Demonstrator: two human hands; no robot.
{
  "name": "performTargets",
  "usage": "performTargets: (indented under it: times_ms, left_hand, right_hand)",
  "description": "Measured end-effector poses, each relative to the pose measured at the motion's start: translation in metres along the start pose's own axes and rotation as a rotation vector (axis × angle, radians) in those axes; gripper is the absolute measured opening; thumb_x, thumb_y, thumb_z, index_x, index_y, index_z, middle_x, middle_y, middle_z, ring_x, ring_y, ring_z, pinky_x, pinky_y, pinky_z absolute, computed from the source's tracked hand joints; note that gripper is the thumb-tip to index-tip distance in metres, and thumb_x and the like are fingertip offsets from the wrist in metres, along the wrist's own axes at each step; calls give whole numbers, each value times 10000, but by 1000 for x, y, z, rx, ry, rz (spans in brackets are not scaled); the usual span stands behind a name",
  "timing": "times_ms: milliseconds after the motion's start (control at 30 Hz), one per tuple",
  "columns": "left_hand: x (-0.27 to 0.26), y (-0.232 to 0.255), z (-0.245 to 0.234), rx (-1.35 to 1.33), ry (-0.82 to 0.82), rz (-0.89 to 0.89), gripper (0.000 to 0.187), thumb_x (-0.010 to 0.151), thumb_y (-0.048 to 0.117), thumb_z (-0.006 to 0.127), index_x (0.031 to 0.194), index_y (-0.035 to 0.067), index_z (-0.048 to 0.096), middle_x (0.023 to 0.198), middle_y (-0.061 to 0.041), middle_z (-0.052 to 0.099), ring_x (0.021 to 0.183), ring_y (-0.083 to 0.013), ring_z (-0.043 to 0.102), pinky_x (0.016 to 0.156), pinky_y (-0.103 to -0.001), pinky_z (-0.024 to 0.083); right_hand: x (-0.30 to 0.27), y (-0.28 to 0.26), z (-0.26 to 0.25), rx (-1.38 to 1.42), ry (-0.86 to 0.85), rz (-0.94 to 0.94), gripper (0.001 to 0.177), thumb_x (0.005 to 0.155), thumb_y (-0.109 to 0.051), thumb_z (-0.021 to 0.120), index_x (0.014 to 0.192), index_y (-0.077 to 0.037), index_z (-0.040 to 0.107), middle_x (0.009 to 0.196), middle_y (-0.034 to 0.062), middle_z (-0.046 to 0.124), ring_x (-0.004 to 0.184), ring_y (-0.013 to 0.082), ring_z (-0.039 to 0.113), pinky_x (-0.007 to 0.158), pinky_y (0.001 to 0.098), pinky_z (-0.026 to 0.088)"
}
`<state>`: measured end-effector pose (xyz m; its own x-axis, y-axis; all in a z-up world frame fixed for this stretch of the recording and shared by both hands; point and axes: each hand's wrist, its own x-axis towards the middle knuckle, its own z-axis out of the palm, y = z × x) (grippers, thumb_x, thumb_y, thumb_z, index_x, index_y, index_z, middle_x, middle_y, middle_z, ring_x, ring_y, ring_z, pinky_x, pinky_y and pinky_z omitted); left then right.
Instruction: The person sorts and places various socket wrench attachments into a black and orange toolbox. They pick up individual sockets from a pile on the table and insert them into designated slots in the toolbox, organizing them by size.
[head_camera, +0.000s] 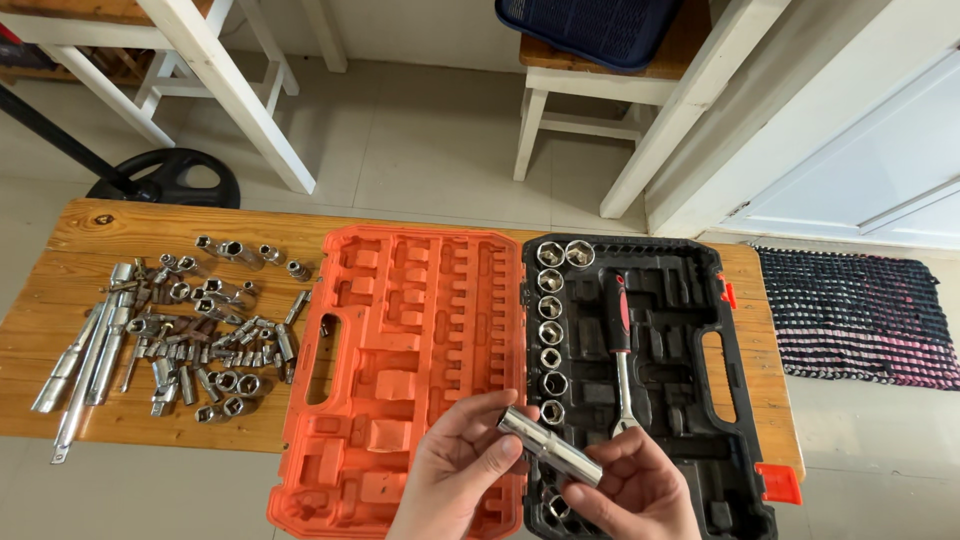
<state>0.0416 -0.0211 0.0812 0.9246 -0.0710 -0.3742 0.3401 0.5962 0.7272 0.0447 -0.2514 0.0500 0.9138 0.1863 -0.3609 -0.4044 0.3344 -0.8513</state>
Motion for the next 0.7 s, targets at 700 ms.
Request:
performTargets:
  times_ms: [700]
  left_hand:
    - [-5, -7, -2, -106, -49, -45, 304, 882, -64, 657, 1174, 18, 643, 1280, -202, 718, 1171, -253, 711, 930, -377, 589]
  right_hand:
    - [-1, -7, 5, -12, 158, -18, 545, 648, 274, 711, 1034, -48, 500, 1017, 211, 693, 1097, 300, 730, 887, 489, 599]
